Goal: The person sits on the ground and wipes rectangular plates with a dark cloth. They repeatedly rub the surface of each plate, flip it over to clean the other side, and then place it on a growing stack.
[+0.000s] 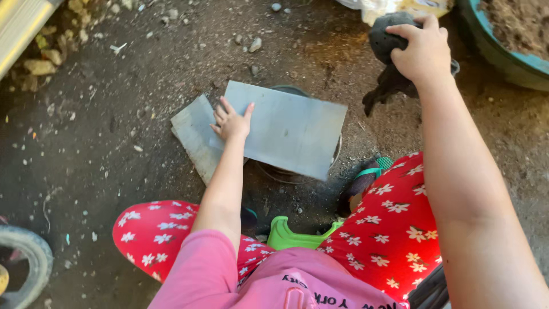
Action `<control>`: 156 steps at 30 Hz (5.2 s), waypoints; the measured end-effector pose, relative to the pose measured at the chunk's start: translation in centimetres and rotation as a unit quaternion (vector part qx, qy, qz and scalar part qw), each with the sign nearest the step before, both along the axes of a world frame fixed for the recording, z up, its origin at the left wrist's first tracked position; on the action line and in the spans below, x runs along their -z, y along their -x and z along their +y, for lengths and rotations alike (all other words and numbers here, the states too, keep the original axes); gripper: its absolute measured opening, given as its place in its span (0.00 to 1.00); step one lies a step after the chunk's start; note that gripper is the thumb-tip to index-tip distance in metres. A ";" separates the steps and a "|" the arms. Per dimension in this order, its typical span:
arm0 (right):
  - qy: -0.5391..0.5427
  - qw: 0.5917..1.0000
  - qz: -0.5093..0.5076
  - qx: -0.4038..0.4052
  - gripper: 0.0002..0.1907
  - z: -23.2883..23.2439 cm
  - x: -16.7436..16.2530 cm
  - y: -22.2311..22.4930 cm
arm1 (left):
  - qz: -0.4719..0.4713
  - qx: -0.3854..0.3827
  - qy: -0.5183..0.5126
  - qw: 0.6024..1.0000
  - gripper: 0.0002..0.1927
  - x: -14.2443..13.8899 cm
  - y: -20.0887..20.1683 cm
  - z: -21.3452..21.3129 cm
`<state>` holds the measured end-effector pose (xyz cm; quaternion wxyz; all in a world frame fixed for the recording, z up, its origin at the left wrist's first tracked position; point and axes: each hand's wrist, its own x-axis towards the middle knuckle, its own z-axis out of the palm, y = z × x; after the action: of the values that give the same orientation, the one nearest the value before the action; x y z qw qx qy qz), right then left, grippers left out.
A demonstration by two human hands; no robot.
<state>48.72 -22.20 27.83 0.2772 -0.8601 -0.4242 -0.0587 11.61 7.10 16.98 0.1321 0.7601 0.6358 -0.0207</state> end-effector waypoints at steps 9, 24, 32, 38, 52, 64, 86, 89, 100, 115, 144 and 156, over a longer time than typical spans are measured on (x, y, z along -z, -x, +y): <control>-0.055 0.989 -0.028 -0.134 0.23 7.2 -5.7 13.8 | -0.281 -0.161 0.020 0.946 0.25 9.6 15.3 -5.4; 0.093 0.981 -0.015 -0.168 0.23 17.7 8.4 30.7 | -0.277 -0.156 -0.054 0.947 0.23 10.1 14.0 -8.5; 0.079 0.987 0.049 0.131 0.13 13.3 10.4 12.8 | -0.316 -0.154 -0.101 0.931 0.20 10.3 13.8 -8.0; -0.045 0.991 -0.113 0.050 0.13 7.7 4.2 11.5 | -0.398 -0.169 -0.092 0.897 0.18 11.1 13.2 -8.2; -0.017 0.991 -0.124 -0.040 0.16 3.7 11.9 27.6 | -0.344 -0.208 -0.065 0.913 0.17 10.7 13.9 -8.1; -0.141 0.988 -0.036 -0.055 0.26 4.0 -1.6 9.0 | -0.705 -0.113 0.097 0.693 0.19 3.1 11.9 -4.7; -0.473 0.630 0.614 -0.039 0.21 4.3 -1.0 4.2 | -0.863 -0.073 0.027 0.499 0.09 -2.1 13.4 -5.9; -0.519 0.619 0.589 0.016 0.24 8.5 -1.2 9.8 | -0.892 -0.087 0.050 0.441 0.09 -2.7 11.4 -6.9; -0.279 0.945 0.134 -0.104 0.09 11.3 0.9 34.1 | -0.919 -0.192 0.225 0.260 0.33 -4.6 8.0 -5.7; -0.450 0.706 0.533 -0.119 0.21 2.5 -6.9 24.2 | -0.820 0.042 0.443 0.360 0.27 -4.5 2.9 -13.1; -0.257 0.239 0.183 0.919 0.36 -71.3 5.7 65.8 | -0.674 -0.043 0.336 0.657 0.13 3.4 4.0 -2.5; -0.122 0.898 -0.042 0.421 0.15 -44.5 -4.5 26.8 | -0.632 -0.348 0.202 0.663 0.10 12.7 7.8 -7.7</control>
<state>21.96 -66.72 32.29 0.3112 -0.9147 -0.0236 -0.2566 3.79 -0.64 4.32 0.6495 0.2688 0.5986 0.3842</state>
